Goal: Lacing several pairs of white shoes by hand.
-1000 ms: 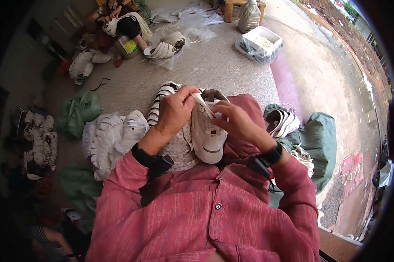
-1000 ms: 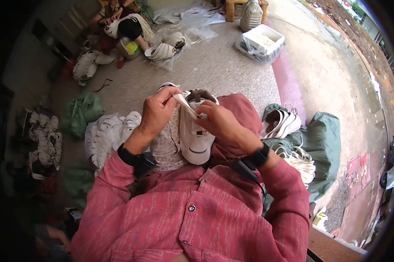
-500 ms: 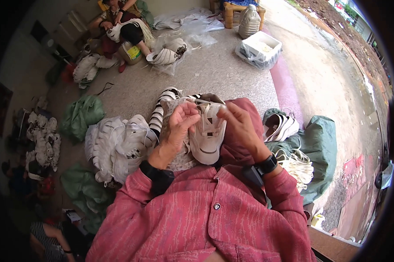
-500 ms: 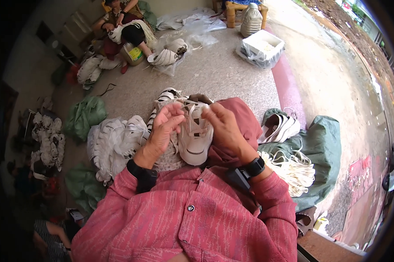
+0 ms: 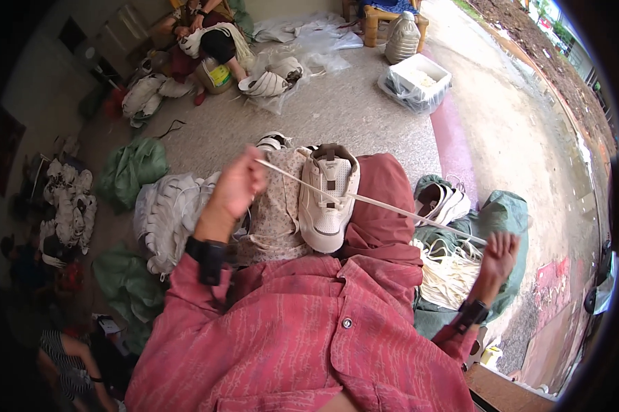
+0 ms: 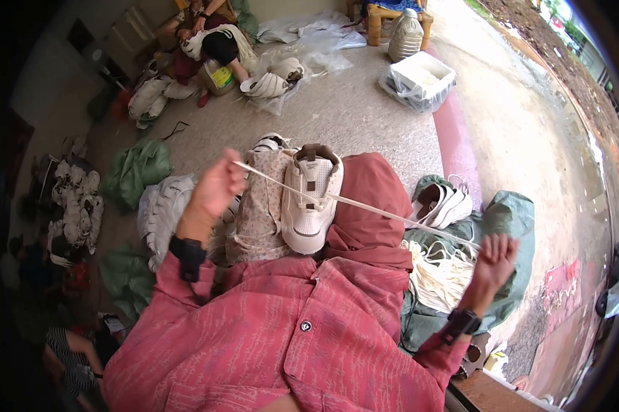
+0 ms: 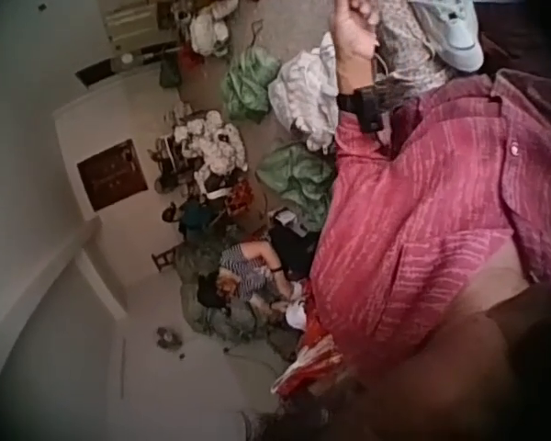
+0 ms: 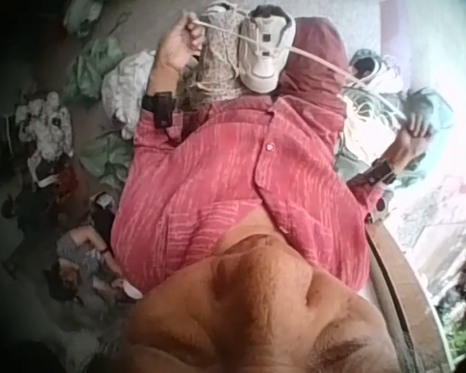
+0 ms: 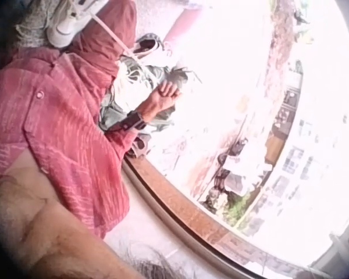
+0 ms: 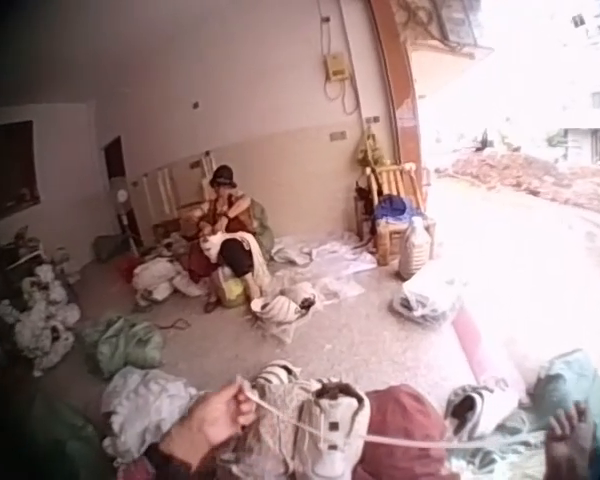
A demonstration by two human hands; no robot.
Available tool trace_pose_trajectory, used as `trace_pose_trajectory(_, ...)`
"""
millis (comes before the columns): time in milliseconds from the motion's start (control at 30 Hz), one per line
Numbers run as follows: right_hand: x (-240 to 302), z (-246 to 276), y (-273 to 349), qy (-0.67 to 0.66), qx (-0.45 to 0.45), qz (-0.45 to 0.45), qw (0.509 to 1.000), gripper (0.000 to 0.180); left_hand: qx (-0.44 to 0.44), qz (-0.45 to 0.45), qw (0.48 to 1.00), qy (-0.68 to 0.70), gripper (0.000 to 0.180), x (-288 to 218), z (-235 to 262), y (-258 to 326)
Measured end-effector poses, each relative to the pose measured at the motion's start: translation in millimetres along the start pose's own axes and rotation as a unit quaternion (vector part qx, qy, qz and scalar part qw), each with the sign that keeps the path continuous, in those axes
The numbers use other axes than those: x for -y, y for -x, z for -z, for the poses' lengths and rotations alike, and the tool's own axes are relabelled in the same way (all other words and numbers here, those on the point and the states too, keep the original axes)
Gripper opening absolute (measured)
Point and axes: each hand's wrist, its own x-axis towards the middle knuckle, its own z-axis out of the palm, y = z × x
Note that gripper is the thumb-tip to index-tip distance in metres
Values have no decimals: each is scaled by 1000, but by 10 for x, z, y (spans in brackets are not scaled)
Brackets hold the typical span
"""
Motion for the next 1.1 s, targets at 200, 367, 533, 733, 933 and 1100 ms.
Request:
trace_pose_trajectory(200,676,1133,377,-75,-185,-10,980,45,-124,-129,979,102,20,-700,1398,721)
trace_pose_trajectory(367,800,1655,438,61,-313,-14,948,39,-267,-192,928,172,19,-1087,2388,1283)
trace_pose_trajectory(533,343,1462,234,540,-318,61,777,35,-215,-202,945,138,30,-1232,2336,1474)
trace_pose_trajectory(733,-631,-289,170,567,42,-130,813,24,-251,-126,918,-281,31,-958,1101,924)
trace_pose_trajectory(933,-1703,-1496,414,539,254,-335,730,23,-7,-101,853,-512,21,-37,166,105)
trace_pose_trajectory(1100,-2228,-1644,536,556,303,-353,689,25,66,-94,783,-612,25,428,-211,-112)
